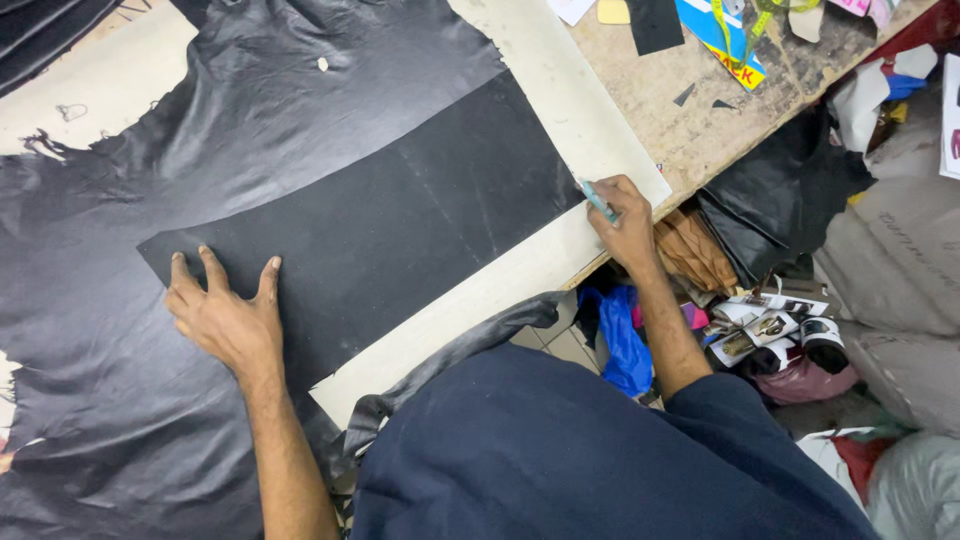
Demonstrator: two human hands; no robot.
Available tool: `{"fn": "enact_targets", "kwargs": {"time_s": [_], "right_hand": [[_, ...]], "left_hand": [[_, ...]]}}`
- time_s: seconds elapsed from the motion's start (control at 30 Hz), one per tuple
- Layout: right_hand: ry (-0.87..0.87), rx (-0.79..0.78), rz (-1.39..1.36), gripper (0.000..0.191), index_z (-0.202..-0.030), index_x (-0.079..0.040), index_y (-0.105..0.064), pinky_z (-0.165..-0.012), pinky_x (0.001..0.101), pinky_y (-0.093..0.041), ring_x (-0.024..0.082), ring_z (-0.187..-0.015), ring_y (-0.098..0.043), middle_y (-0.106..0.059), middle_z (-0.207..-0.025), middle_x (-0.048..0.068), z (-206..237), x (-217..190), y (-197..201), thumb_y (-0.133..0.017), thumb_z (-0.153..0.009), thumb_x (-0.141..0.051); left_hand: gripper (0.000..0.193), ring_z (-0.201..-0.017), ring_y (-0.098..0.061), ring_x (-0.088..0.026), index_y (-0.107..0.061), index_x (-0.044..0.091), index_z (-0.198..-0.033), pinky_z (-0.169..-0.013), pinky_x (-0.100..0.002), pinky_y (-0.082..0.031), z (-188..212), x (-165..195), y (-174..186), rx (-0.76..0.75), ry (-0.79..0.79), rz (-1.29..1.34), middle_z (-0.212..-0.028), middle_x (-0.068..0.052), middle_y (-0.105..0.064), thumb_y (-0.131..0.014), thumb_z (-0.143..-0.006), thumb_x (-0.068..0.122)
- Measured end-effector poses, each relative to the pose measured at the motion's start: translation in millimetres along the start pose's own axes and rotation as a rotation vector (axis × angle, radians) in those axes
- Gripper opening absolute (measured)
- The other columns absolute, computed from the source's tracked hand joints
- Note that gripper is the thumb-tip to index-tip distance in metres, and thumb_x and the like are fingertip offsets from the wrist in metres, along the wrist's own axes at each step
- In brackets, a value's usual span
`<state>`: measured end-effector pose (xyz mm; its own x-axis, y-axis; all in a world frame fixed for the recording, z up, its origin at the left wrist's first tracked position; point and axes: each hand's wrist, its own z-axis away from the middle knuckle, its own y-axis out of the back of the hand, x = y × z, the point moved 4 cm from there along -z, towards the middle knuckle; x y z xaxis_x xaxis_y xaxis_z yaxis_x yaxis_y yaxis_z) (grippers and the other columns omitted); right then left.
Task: The person aligns a paper pattern on a large piece of black fabric, then uses a metal ruler and a rotary cutter to cut the fabric into rectangular pieces. The cut pieces are set aside on the table.
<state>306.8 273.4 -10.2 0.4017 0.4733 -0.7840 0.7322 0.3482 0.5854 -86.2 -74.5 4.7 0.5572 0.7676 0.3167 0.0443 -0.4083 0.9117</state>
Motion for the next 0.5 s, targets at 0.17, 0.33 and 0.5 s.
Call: {"fn": "enact_targets", "kwargs": {"time_s": [0.17,0.33,0.5], "right_hand": [[0.058,-0.001,0.148,0.038,-0.12,-0.003,-0.075,-0.077,0.033,-0.054,0.025,-0.093,-0.068,-0.067,-0.11,0.013,11.1,-11.9,-6.5,-0.066,-0.085,0.006],[0.081,0.003,0.155,0.043,-0.124,-0.004,-0.075,-0.079,0.0348,-0.054,0.027,-0.094,-0.068,-0.066,-0.111,0.015,12.6,-12.3,-7.8,-0.064,-0.083,0.006],[0.104,0.011,0.195,0.041,-0.124,-0.005,-0.076,-0.08,0.0355,-0.055,0.028,-0.095,-0.068,-0.066,-0.113,0.015,14.2,-12.2,-7.9,-0.065,-0.085,0.004]], "left_hand": [[0.083,-0.135,-0.044,-0.043,-0.063,-0.002,-0.146,-0.106,-0.056,-0.04,-1.2,-4.5,-0.5,0.016,-0.01,-0.011,-0.156,-0.025,-0.046,-0.092,-0.085,0.047],[0.082,-0.133,-0.044,-0.043,-0.064,-0.002,-0.143,-0.104,-0.056,-0.04,-4.0,-4.7,2.3,0.013,0.018,0.01,-0.153,-0.026,-0.045,-0.092,-0.082,0.046],[0.083,-0.132,-0.045,-0.042,-0.063,-0.002,-0.143,-0.103,-0.056,-0.041,-7.7,-4.0,5.5,0.002,0.026,0.002,-0.154,-0.025,-0.045,-0.091,-0.083,0.048]]}}
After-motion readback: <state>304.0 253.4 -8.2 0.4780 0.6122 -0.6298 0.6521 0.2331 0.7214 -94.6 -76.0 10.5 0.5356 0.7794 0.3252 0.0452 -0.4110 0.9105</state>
